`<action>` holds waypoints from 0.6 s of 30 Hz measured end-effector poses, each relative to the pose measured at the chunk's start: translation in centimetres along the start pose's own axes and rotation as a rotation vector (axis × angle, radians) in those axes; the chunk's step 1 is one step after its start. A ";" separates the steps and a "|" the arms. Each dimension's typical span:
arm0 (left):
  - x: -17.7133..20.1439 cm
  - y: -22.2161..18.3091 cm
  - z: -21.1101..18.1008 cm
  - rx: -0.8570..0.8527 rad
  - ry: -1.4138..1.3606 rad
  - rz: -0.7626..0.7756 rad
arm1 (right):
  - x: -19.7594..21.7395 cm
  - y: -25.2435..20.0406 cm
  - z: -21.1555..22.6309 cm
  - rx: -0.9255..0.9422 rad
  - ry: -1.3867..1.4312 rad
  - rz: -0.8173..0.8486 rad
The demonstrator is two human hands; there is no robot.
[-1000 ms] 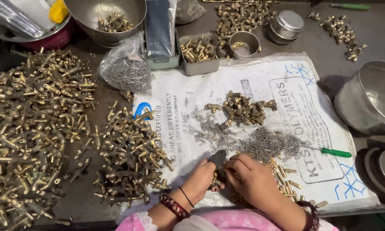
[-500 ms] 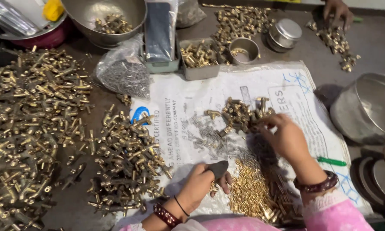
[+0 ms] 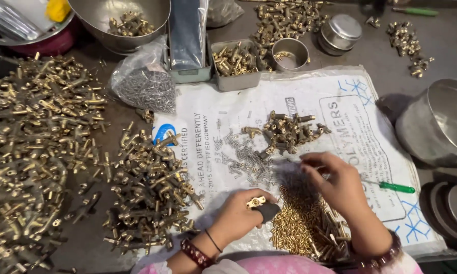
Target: The person sits at a workbench covered with small brass fittings and steel parts and sorts them one at a time. They pick up each part, hold it against a small black handheld object, and place it into separate piles on a printed sack spread over the table.
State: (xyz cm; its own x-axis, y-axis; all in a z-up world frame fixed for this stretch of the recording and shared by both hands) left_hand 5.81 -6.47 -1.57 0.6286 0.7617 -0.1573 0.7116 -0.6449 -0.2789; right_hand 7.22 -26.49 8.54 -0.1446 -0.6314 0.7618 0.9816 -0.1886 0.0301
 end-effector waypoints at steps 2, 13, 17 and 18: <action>-0.2 0.6 4.1 0.049 -0.057 0.001 | -1.3 -0.2 -1.9 -0.017 -0.066 0.043; 0.2 -0.6 2.4 0.275 -0.345 -0.117 | -6.2 2.8 3.0 0.350 -0.508 -0.031; 0.6 -1.0 1.1 0.192 -0.313 -0.108 | -7.2 3.1 2.8 0.287 -0.613 0.006; 0.7 -1.0 0.9 0.178 -0.281 -0.121 | -6.8 3.2 3.2 0.258 -0.606 -0.013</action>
State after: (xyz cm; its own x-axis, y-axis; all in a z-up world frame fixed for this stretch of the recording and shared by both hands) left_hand 5.26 -5.25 -2.29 0.4144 0.8356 -0.3606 0.6946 -0.5464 -0.4680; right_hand 11.74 -20.42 5.50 -0.1352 -0.0807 0.9875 0.9895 0.0406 0.1388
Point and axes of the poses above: each hand's wrist, its own y-axis towards the middle knuckle, its own x-axis out of the back of the hand, z = x × y, the point moved 9 cm from there along y, towards the middle knuckle, and after that the axes turned 3 degrees about x, right-handed, at the moved point
